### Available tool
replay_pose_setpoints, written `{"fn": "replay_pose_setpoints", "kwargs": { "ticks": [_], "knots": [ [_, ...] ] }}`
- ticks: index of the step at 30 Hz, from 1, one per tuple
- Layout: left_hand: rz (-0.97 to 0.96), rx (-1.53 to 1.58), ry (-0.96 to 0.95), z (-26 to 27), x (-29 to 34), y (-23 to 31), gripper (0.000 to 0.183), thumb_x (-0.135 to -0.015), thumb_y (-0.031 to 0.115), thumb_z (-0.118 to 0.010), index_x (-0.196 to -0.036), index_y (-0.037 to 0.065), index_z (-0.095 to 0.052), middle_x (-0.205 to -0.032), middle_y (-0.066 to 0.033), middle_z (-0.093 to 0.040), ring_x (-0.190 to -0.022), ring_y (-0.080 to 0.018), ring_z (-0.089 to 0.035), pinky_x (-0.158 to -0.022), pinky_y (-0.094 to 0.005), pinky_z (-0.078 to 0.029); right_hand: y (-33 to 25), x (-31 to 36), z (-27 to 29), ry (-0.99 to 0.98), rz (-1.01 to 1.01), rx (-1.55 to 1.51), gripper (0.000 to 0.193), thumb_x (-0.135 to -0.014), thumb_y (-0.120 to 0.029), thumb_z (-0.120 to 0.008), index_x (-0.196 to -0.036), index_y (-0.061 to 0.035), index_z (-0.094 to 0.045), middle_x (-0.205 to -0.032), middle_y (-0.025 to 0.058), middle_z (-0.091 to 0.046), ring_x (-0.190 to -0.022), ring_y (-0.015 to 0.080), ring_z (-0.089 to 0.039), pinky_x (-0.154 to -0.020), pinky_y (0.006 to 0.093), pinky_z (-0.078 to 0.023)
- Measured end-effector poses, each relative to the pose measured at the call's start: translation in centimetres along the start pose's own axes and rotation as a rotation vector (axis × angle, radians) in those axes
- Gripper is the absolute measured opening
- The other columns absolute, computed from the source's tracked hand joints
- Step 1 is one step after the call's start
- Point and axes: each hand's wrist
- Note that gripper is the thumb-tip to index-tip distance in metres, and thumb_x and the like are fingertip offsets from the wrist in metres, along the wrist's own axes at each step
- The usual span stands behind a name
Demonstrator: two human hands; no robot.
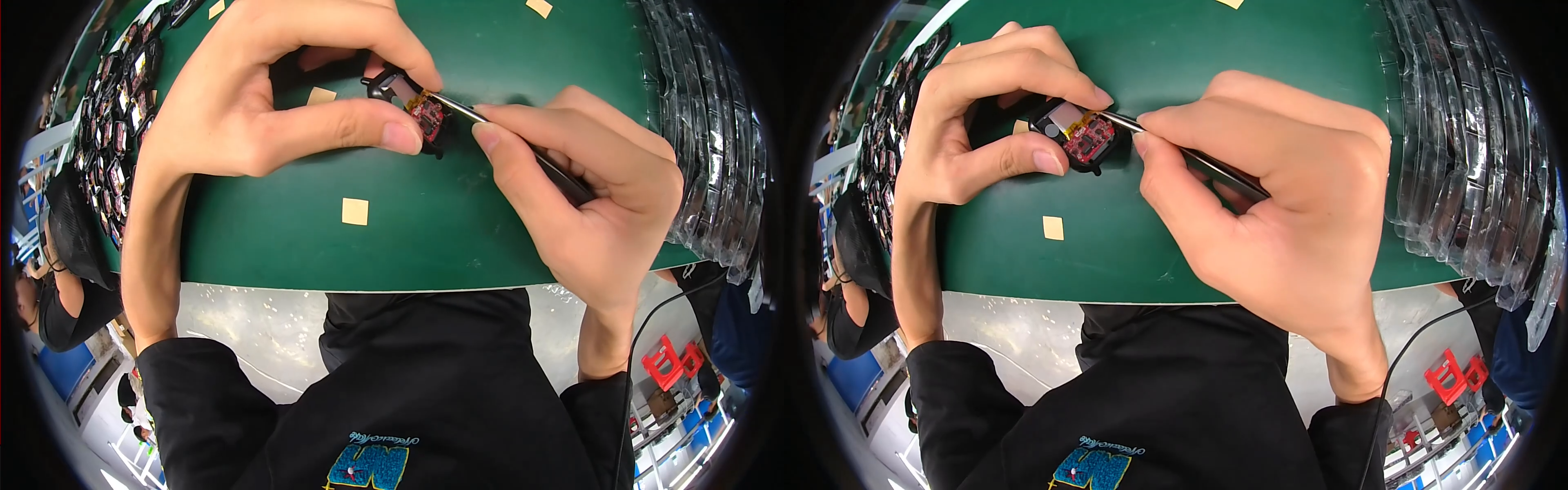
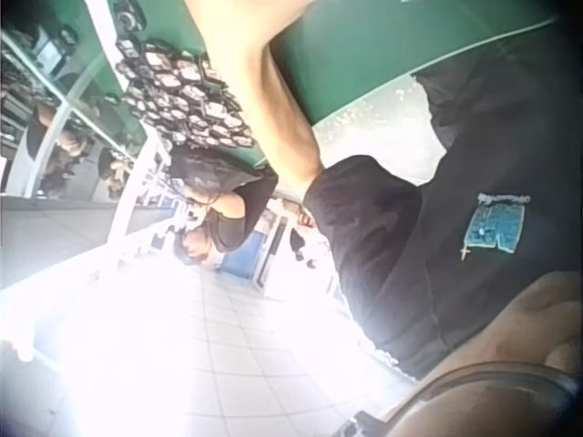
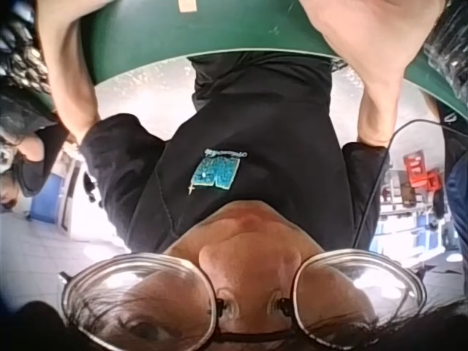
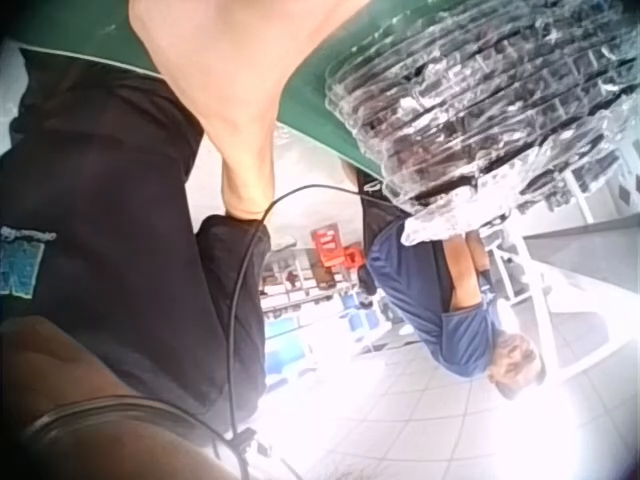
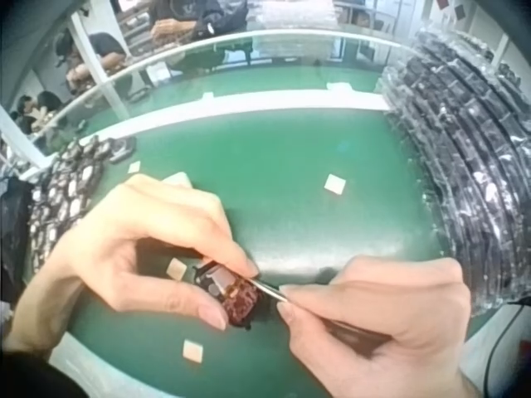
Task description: The recorder uses tweezers to carefully position or inspect a flexible ribbon cable on a small electronic screen module at a workstation.
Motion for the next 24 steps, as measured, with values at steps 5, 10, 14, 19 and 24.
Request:
{"fn": "replay_pose_setpoints", "kwargs": {
  "ticks": [5,10,14,19,24],
  "knots": [
    [0.013,0.001,0.007,0.0,0.3,0.1,0.051,-0.075,0.034,-0.094,-0.112,0.001,-0.083,-0.091,-0.0071,-0.074,-0.078,-0.0194,-0.06,-0.078,-0.036,-0.04,0.2,0.0,0.0,0.002,0.023,0.002,0.019,-0.085,0.011,-0.084,-0.102,0.0025,-0.086,-0.069,0.0007,-0.063,-0.059,0.0049,-0.052,-0.054,0.0232,-0.035],
    [0.003,0.011,0.045,-0.3,0.6,0.0,0.051,-0.072,0.03,-0.096,-0.113,0.003,-0.083,-0.091,-0.0061,-0.075,-0.077,-0.0174,-0.06,-0.077,-0.0343,-0.039,0.1,0.3,-0.2,0.033,0.089,0.005,0.019,-0.085,0.011,-0.083,-0.102,0.003,-0.086,-0.07,0.002,-0.065,-0.058,0.006,-0.053,-0.054,0.0234,-0.035],
    [0.009,0.114,0.096,-0.8,1.0,-0.4,0.059,-0.063,0.02,-0.103,-0.116,0.006,-0.082,-0.091,-0.0011,-0.074,-0.073,-0.013,-0.055,-0.077,-0.0312,-0.038,-0.1,0.7,0.4,0.051,0.006,-0.022,0.018,-0.086,0.01,-0.084,-0.104,0.0039,-0.086,-0.072,0.0021,-0.066,-0.06,0.0052,-0.054,-0.055,0.0223,-0.036],
    [0.01,0.007,0.128,-1.0,0.7,0.1,0.06,-0.065,0.018,-0.104,-0.119,0.006,-0.082,-0.09,0.0003,-0.071,-0.077,-0.0143,-0.059,-0.076,-0.0315,-0.042,0.0,0.4,0.1,0.221,-0.035,-0.09,0.015,-0.083,0.008,-0.086,-0.098,0.004,-0.084,-0.067,0.0055,-0.064,-0.053,0.0077,-0.055,-0.049,0.0262,-0.037],
    [0.054,-0.073,0.146,-0.5,0.4,0.8,0.053,-0.068,0.02,-0.103,-0.115,0.004,-0.083,-0.085,-0.0017,-0.069,-0.071,-0.016,-0.056,-0.073,-0.0328,-0.043,-0.2,0.6,0.4,0.29,-0.061,-0.129,0.015,-0.084,0.006,-0.085,-0.099,0.0043,-0.083,-0.067,0.0068,-0.063,-0.052,0.0102,-0.054,-0.049,0.0289,-0.039]
  ]
}}
Point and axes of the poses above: each hand's wrist, its own x-axis away from the middle knuckle, its own z-axis out of the back of the hand, y = z × x
